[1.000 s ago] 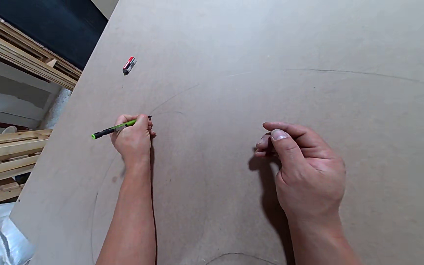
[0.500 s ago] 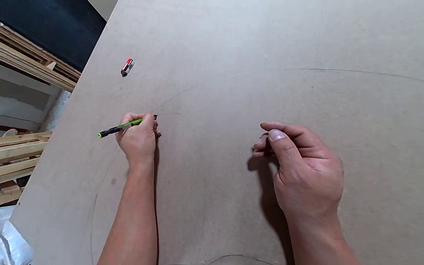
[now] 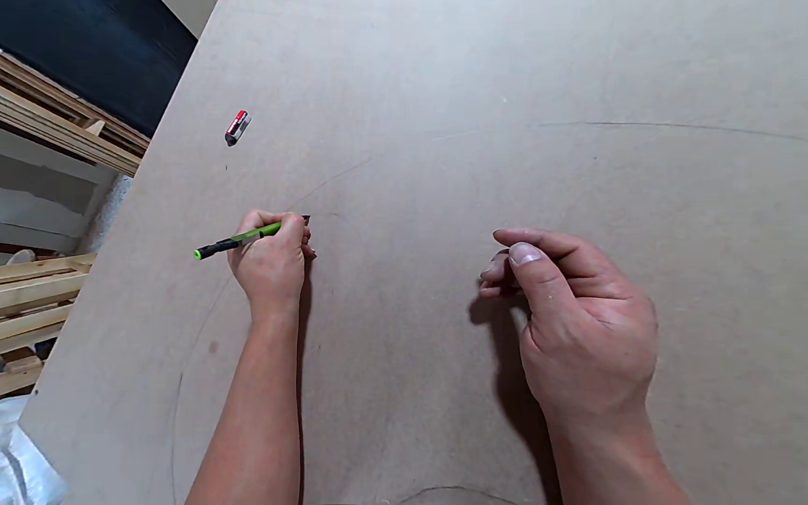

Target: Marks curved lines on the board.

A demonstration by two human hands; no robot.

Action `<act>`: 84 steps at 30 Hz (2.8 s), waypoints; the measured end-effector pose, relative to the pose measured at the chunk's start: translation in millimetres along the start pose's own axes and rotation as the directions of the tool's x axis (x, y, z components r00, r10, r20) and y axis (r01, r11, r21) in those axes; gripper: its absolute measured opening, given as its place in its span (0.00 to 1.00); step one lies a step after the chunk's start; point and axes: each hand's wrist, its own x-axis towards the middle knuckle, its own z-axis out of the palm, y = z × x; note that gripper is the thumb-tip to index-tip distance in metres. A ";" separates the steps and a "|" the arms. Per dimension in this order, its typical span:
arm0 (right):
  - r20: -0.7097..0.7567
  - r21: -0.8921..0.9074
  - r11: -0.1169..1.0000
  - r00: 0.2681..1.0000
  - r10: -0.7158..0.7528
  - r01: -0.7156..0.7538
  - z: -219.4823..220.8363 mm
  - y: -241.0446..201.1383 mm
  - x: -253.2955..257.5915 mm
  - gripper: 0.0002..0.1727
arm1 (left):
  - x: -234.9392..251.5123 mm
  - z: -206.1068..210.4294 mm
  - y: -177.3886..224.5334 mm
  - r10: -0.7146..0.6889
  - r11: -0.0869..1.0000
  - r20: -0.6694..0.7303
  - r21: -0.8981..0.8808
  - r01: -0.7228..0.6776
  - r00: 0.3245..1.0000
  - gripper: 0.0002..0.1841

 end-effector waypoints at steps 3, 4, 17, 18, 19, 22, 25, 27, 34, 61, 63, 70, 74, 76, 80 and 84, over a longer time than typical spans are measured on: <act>-0.006 0.000 1.000 1.000 -0.003 0.003 0.4 -0.1 -0.6 0.13 | -5.0 -2.1 1.1 0.006 0.999 0.039 0.035 -0.008 0.999 0.08; -0.006 -0.002 1.000 1.000 -0.003 0.003 0.4 -0.1 -0.8 0.13 | -4.7 -1.5 1.1 0.009 0.999 0.042 0.035 -0.011 0.999 0.08; -0.009 -0.040 0.999 1.000 0.005 -0.005 1.0 -2.4 -0.7 0.13 | -5.1 2.7 1.6 0.062 0.998 0.100 -0.004 -0.062 0.993 0.08; -0.008 -0.044 0.999 1.000 0.009 -0.010 1.0 -2.9 -0.9 0.13 | -5.3 2.7 1.7 0.061 0.998 0.103 -0.004 -0.061 0.993 0.08; -0.008 -0.046 0.999 1.000 0.012 -0.013 0.9 -3.2 -1.0 0.13 | -5.4 2.8 2.0 0.060 0.998 0.106 -0.006 -0.059 0.993 0.08; -0.007 -0.051 0.999 1.000 0.011 -0.011 0.0 -4.1 -1.0 0.13 | -6.7 4.5 2.6 0.061 0.998 0.115 -0.012 -0.060 0.991 0.07; -0.010 -0.062 0.998 1.000 0.009 -0.010 -0.1 -4.8 -1.0 0.13 | -8.2 6.1 3.3 0.066 0.998 0.128 -0.016 -0.065 0.990 0.07; -0.014 -0.067 0.998 1.000 0.010 -0.011 0.2 -5.0 -1.1 0.13 | -8.5 6.3 3.6 0.072 0.997 0.133 -0.024 -0.069 0.989 0.07; -0.015 -0.076 0.997 1.000 0.018 -0.019 0.7 -6.5 -1.3 0.13 | -8.9 6.3 3.2 0.078 0.997 0.164 -0.021 -0.075 0.983 0.07; -0.020 -0.093 0.996 1.000 0.007 -0.009 1.9 -4.1 -0.6 0.12 | -6.4 3.4 -0.3 0.164 0.986 0.341 -0.084 -0.144 0.926 0.05; -0.016 -0.097 0.995 1.000 0.008 -0.010 1.4 -4.3 -0.5 0.12 | -7.6 3.3 -0.1 0.164 0.986 0.350 -0.085 -0.143 0.922 0.05; -0.017 -0.054 0.999 1.000 -0.008 0.007 2.2 -0.9 1.1 0.12 | -5.3 -1.5 -5.1 0.178 0.979 0.392 -0.168 -0.120 0.903 0.03; -0.036 -0.030 0.999 0.999 -0.015 0.014 2.8 0.2 3.5 0.11 | -1.8 -5.9 -2.8 0.142 0.982 0.420 -0.172 -0.075 0.897 0.04; -0.044 -0.023 1.000 0.999 -0.016 0.015 3.4 0.5 3.7 0.11 | -2.4 -4.4 -0.1 0.131 0.986 0.406 -0.145 -0.078 0.904 0.03; -0.041 -0.035 0.999 0.999 -0.024 0.023 3.1 0.0 4.5 0.11 | -4.0 1.9 0.7 0.151 0.984 0.366 -0.149 -0.103 0.918 0.04; -0.039 -0.042 0.999 0.999 -0.026 0.025 3.6 0.0 4.1 0.11 | -4.9 3.6 1.2 0.143 0.987 0.349 -0.114 -0.110 0.926 0.04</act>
